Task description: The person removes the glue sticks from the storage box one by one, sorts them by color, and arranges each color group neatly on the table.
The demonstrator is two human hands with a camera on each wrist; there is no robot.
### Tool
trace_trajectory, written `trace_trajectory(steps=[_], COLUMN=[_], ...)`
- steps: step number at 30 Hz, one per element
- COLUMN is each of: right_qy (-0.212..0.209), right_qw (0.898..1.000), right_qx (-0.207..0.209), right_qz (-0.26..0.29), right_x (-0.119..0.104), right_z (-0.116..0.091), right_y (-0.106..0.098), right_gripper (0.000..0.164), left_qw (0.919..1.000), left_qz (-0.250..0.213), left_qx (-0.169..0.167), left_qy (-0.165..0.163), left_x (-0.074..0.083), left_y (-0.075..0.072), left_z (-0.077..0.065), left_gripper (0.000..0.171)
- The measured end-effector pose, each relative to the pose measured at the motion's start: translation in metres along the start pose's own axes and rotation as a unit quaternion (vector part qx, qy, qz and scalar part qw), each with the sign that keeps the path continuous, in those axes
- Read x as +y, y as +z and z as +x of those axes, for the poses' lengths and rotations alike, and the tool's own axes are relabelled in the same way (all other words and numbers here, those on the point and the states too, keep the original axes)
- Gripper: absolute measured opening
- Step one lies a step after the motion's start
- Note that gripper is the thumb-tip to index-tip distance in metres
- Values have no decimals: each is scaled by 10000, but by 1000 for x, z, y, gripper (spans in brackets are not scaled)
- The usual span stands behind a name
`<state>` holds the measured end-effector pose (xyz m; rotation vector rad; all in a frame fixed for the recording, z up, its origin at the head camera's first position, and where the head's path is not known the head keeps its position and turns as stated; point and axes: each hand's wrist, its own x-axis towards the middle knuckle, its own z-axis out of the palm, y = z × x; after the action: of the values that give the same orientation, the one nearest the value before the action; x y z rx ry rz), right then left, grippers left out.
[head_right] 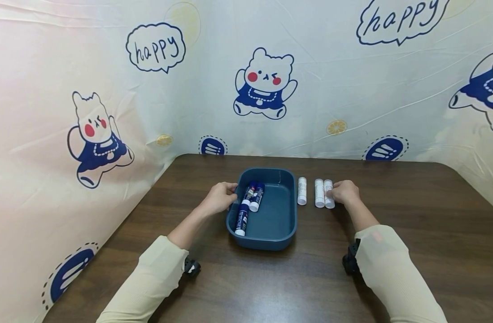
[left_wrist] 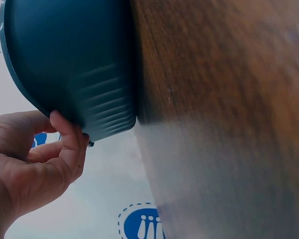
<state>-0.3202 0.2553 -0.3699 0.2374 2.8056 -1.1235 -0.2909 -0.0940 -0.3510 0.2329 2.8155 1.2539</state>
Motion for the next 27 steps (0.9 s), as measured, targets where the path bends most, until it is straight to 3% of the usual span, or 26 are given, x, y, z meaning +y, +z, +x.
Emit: trace_trajectory(steps=[15,27], right_qy=[157,386], right_qw=[9998,9985], right_qx=[-30,-113], right_qz=[85,363], right_x=[-1,-2], right_z=[1,0], right_y=[1,1], right_gripper=[55,56], left_qw=[10000,9999], left_qz=[6,3], left_qx=[8,-9], left_qy=[46,-100], left_x=[0,0], left_y=[0,0], left_z=[0,0], left_gripper=[46,46])
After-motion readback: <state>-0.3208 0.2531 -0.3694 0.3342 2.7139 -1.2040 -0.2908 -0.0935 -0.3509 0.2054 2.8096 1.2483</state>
